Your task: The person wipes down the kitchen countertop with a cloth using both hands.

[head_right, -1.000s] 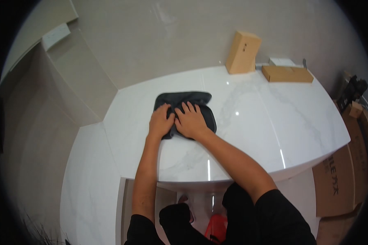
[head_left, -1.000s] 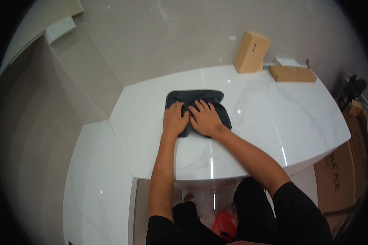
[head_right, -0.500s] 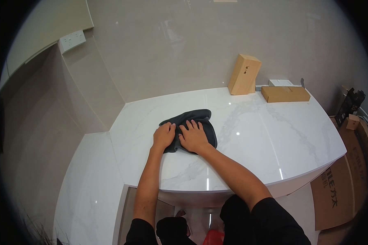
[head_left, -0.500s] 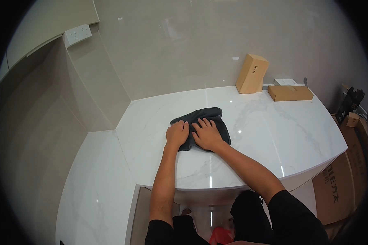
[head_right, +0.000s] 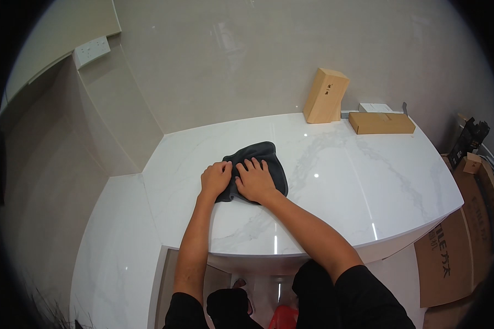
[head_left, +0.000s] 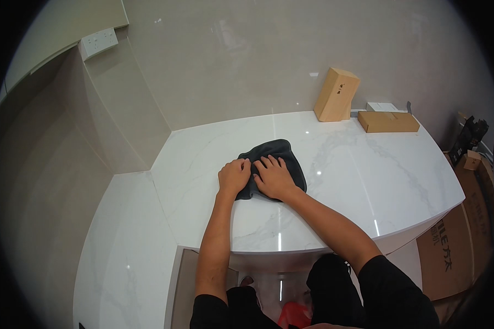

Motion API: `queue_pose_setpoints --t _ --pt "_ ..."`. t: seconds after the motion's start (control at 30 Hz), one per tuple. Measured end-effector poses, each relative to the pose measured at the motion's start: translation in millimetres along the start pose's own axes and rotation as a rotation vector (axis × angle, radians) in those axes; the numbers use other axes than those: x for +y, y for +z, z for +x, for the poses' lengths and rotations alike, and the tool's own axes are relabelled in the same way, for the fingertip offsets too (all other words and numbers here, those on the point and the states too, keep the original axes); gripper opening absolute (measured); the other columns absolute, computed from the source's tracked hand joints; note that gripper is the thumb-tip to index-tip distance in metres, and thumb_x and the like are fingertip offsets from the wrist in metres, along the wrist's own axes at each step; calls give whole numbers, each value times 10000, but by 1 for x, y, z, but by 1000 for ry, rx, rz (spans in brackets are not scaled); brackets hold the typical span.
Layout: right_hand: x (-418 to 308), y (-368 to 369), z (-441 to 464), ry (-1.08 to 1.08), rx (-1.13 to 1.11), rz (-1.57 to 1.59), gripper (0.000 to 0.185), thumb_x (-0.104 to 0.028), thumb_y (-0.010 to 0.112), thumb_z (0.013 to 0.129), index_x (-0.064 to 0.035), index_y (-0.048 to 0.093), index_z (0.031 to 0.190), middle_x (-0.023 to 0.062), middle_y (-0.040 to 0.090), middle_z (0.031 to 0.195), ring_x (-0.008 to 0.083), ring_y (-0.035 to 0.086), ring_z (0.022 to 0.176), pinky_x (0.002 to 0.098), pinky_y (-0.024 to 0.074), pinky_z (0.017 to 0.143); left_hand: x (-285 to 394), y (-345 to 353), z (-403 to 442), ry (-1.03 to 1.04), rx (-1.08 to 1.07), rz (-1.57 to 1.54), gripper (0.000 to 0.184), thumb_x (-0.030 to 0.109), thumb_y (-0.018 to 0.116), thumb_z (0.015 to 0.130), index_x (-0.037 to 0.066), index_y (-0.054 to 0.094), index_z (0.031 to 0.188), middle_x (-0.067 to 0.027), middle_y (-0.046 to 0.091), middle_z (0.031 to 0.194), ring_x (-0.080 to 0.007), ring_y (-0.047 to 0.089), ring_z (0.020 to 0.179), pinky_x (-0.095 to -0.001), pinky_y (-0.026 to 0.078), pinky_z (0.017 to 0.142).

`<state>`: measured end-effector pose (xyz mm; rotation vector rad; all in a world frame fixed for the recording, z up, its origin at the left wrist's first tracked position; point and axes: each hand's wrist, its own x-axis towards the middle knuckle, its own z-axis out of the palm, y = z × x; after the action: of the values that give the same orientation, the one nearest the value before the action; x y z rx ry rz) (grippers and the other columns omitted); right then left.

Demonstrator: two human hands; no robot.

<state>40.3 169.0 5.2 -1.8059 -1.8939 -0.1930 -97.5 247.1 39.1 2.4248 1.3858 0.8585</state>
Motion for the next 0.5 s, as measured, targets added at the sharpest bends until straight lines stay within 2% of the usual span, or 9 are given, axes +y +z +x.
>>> queue_pose_setpoints --t 0.5 --pt "2 3 0 -13 21 2 478 -328 509 958 -57 498 1352 246 492 1429 421 391 1385 584 242 1148 0 0 -1 8 17 -1 411 379 479 959 59 714 855 -177 707 796 -397 683 804 -491 521 744"
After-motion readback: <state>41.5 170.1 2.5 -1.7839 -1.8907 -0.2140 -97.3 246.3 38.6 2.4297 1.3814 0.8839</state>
